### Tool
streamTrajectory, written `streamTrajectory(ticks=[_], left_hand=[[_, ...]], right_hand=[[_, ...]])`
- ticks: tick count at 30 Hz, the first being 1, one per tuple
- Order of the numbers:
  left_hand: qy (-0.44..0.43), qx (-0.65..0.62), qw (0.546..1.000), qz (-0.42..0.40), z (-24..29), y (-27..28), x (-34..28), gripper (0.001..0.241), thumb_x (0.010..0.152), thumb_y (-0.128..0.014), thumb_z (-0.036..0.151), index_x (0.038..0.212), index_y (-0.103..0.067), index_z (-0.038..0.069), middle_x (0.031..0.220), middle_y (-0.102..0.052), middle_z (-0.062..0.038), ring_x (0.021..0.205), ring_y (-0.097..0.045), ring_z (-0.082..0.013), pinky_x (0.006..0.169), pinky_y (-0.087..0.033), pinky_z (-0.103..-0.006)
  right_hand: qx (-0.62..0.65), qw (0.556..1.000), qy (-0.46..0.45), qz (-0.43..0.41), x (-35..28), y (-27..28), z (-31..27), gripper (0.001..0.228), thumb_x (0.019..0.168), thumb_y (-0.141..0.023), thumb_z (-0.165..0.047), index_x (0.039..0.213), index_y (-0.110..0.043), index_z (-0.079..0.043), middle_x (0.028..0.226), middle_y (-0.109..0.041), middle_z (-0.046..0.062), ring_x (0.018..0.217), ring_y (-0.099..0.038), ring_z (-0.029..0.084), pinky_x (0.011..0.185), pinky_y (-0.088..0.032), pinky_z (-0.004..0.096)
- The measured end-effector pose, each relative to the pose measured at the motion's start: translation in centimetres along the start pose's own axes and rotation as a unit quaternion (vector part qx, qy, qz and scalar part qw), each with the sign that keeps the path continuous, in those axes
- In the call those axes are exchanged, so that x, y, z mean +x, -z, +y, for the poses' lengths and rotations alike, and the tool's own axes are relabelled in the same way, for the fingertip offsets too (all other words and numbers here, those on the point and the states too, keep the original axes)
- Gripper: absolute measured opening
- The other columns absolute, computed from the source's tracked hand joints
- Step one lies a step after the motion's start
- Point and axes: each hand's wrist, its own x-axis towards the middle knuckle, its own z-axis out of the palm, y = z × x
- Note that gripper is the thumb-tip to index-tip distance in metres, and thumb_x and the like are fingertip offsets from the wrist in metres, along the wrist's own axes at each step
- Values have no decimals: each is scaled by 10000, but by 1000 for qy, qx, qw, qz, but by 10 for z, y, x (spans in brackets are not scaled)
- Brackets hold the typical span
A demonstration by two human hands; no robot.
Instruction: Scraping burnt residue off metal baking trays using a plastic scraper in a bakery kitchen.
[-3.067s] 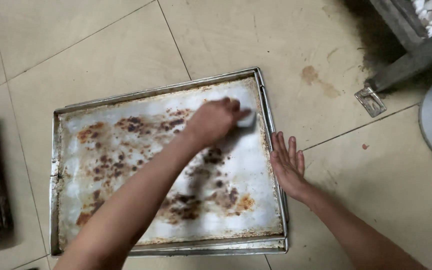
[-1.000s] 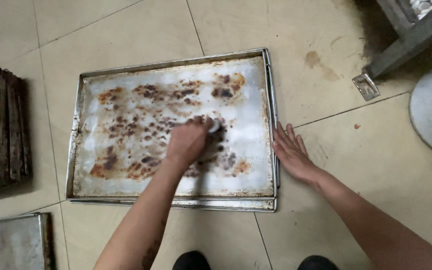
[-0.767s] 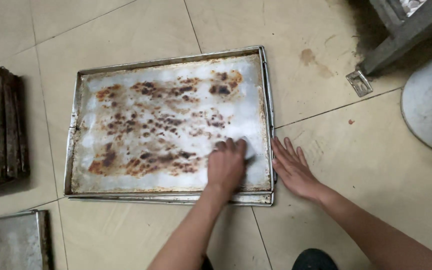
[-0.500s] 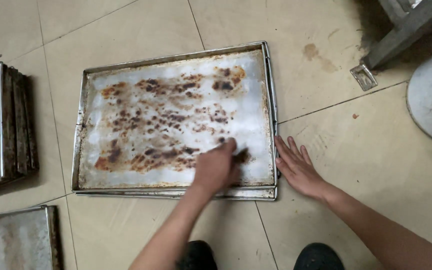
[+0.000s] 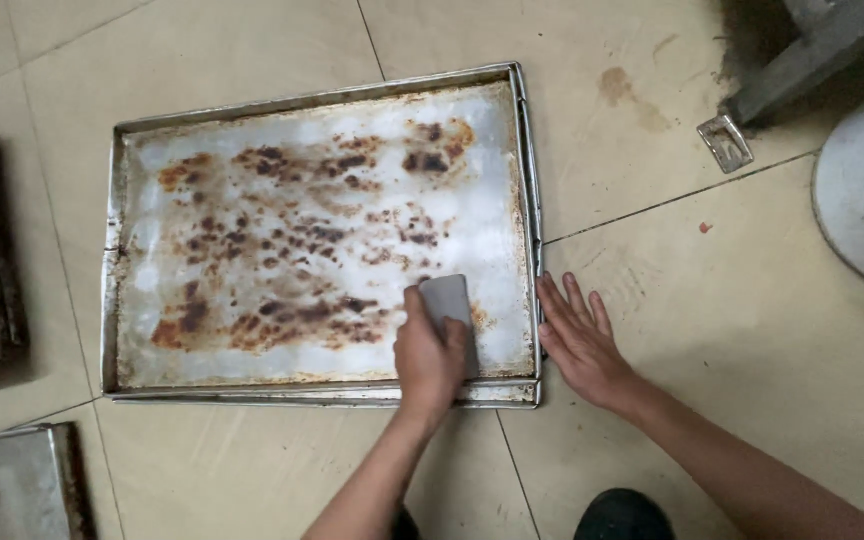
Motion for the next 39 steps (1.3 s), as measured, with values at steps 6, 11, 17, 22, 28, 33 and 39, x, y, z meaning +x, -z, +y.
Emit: streamTrajectory(ticks=[6, 11, 17, 22, 28, 33, 39], left_hand=[[-62, -55, 996, 9, 43, -52, -19, 475, 865, -615, 85, 1293, -445, -33, 751, -697, -248, 727, -681, -454, 675, -521, -563], [22, -144, 988, -55, 61, -34, -5, 492, 863, -589, 77, 1322, -430, 0, 771, -693, -234, 703, -715, -397, 668, -556, -496], [-71, -379, 919, -88, -1, -72, 40, 457, 852, -618, -28, 1297, -520, 9, 1109, -725, -145, 950, -724, -233, 806, -607, -344], [42, -410, 895, -172, 23, -42, 46, 461, 851, -628, -32, 1293, -527, 49, 1076, -732, -131, 883, -720, -220, 757, -609, -350], [93, -458, 859, -209, 76, -6, 38, 474, 829, -642, -26, 1285, -542, 57, 1079, -721, -131, 914, -715, -244, 777, -621, -377], [64, -498, 834, -229, 104, 13, 32, 454, 832, -635, -10, 1276, -560, 42, 1072, -722, -129, 940, -707, -253, 813, -617, -399], [80, -485, 835, -246, 144, 16, 15, 501, 815, -631, 0, 1304, -555, 76, 1119, -708, -129, 950, -716, -275, 827, -622, -433]], right_hand=[[-1, 1000, 7, 13, -1, 1, 3, 668, 1064, -271, -447, 1643, -85, -169, 1736, -78, 30, 1597, 34, 242, 1233, 65, 489], [35, 999, 2, -14, 3, 4, 5, 682, 1058, -324, -421, 1643, -81, -168, 1728, -60, 37, 1586, 73, 259, 1217, 72, 502], [141, 989, -27, -35, 4, 16, 2, 631, 1060, -320, -425, 1639, -211, -201, 1735, -77, -4, 1600, 87, 226, 1238, 74, 503], [336, 930, -142, -46, -1, 68, -53, 589, 1034, -325, -443, 1585, -364, -236, 1736, -61, -61, 1588, 95, 160, 1255, 1, 412], [525, 842, -123, -7, -12, 114, -75, 704, 1036, -188, -543, 1579, -375, -135, 1672, -343, 35, 1537, -284, 195, 1237, -199, 392], [648, 753, -113, -22, -15, 139, -90, 843, 984, -60, -647, 1601, -325, -137, 1531, -556, 94, 1329, -569, 251, 1147, -386, 441], [725, 669, -162, 24, -6, 114, -70, 825, 975, -92, -676, 1581, -361, -185, 1449, -611, 156, 1292, -594, 260, 1126, -402, 449]])
